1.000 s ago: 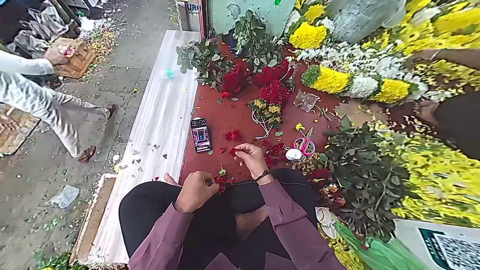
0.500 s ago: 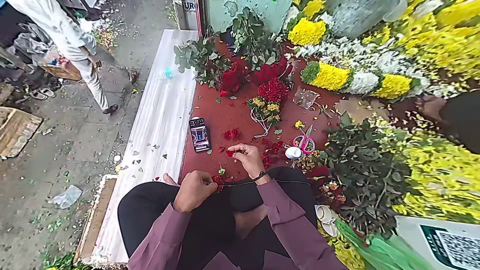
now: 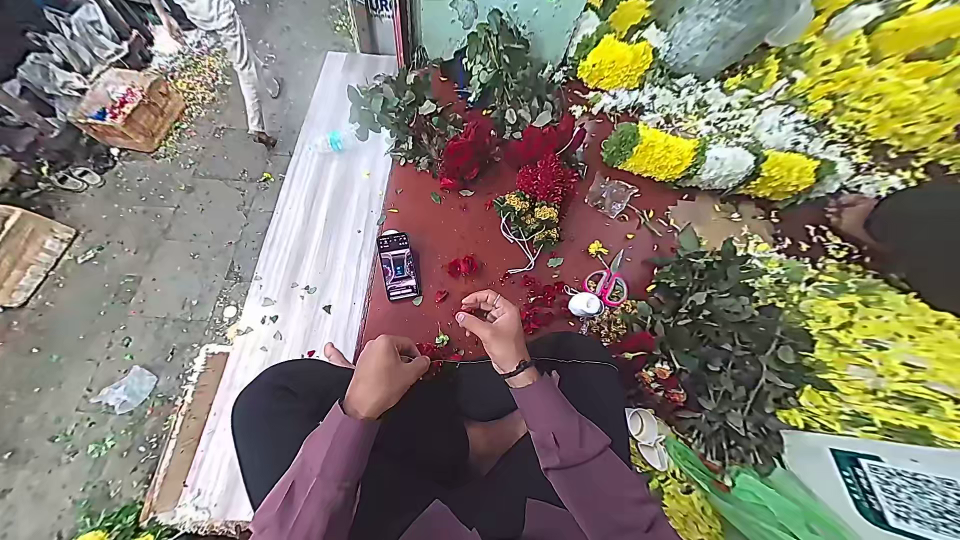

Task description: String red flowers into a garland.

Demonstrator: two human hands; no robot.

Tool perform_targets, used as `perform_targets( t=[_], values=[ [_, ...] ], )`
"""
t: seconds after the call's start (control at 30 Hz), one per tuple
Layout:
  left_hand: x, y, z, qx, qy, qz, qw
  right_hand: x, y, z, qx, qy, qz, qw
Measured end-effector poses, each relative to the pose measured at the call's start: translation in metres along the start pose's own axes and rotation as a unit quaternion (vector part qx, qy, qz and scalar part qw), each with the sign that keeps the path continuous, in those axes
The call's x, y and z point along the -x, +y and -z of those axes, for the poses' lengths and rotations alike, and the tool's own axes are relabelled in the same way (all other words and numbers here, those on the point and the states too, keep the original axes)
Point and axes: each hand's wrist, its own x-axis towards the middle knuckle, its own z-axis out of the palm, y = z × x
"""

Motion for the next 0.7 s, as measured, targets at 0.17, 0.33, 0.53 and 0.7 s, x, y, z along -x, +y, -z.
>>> perform_targets(
  t=[0.17, 0.33, 0.53, 0.7],
  values=[
    [-0.003, -0.004, 0.0, 0.078, 0.019, -0.02, 0.997, 0.028, -0.018, -0.01, -0.11, -0.07, -0.028, 0.991],
    [-0.001, 0.001, 0.0, 0.158, -0.009, -0.046, 0.986, 0.043, -0.022, -0.019, -0.099, -0.107, -0.066, 0.987],
    [-0.003, 0.0, -0.003, 0.133, -0.023, -0.085, 0.987, 0.039, -0.015, -0.02, -0.029, -0.081, -0.092, 0.992],
    [-0.004, -0.003, -0.002, 0.116, -0.041, -0.106, 0.987, 0.036, -0.015, -0.015, 0.035, -0.098, -0.128, 0.986]
  ],
)
